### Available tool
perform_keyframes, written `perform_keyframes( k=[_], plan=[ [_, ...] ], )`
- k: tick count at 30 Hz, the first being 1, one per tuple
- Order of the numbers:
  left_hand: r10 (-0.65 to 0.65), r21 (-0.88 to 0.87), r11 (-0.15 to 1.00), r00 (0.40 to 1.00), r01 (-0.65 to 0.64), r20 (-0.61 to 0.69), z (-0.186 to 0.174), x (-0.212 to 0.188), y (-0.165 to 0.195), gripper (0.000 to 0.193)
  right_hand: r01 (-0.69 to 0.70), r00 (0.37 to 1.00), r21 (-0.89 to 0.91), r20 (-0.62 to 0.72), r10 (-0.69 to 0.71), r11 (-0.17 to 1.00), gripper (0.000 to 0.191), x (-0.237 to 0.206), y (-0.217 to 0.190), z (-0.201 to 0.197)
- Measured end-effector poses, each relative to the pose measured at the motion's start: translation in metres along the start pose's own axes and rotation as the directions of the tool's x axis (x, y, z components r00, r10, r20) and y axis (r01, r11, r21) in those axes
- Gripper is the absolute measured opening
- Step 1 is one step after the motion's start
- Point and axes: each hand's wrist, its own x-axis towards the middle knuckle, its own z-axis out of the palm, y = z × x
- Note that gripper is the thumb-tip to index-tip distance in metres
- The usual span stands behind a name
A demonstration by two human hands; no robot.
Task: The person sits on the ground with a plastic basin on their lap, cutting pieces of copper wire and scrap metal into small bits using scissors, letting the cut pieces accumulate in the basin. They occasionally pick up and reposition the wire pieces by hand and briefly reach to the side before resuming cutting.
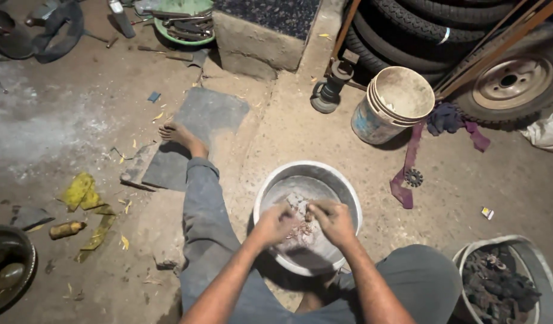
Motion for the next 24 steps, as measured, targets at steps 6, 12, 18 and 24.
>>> perform_keyframes(
  k=[6,12,18,24],
  plan=[
    [0.001,-0.32,0.946,0.985,0.054,0.17,0.006,-0.005,0.007,0.018,-0.067,0.995,-0.12,0.071,0.075,0.991,0.025,0.007,0.016,0.001],
    [0.326,-0.056,0.941,0.938,-0.334,-0.117,0.01,0.004,-0.017,0.021,-0.262,0.912,-0.376,0.204,0.355,0.889,0.032,-0.001,0.021,-0.001],
    [-0.269,-0.452,0.847,0.959,0.28,0.091,0.01,0.003,-0.034,0.019,-0.18,0.975,-0.095,0.115,0.191,0.979,0.04,0.0,0.01,-0.007],
    [-0.259,-0.675,0.67,0.949,0.31,0.179,0.0,0.003,-0.041,0.025,-0.169,0.943,0.14,0.312,0.119,0.976,0.04,-0.014,0.012,0.013]
  ],
)
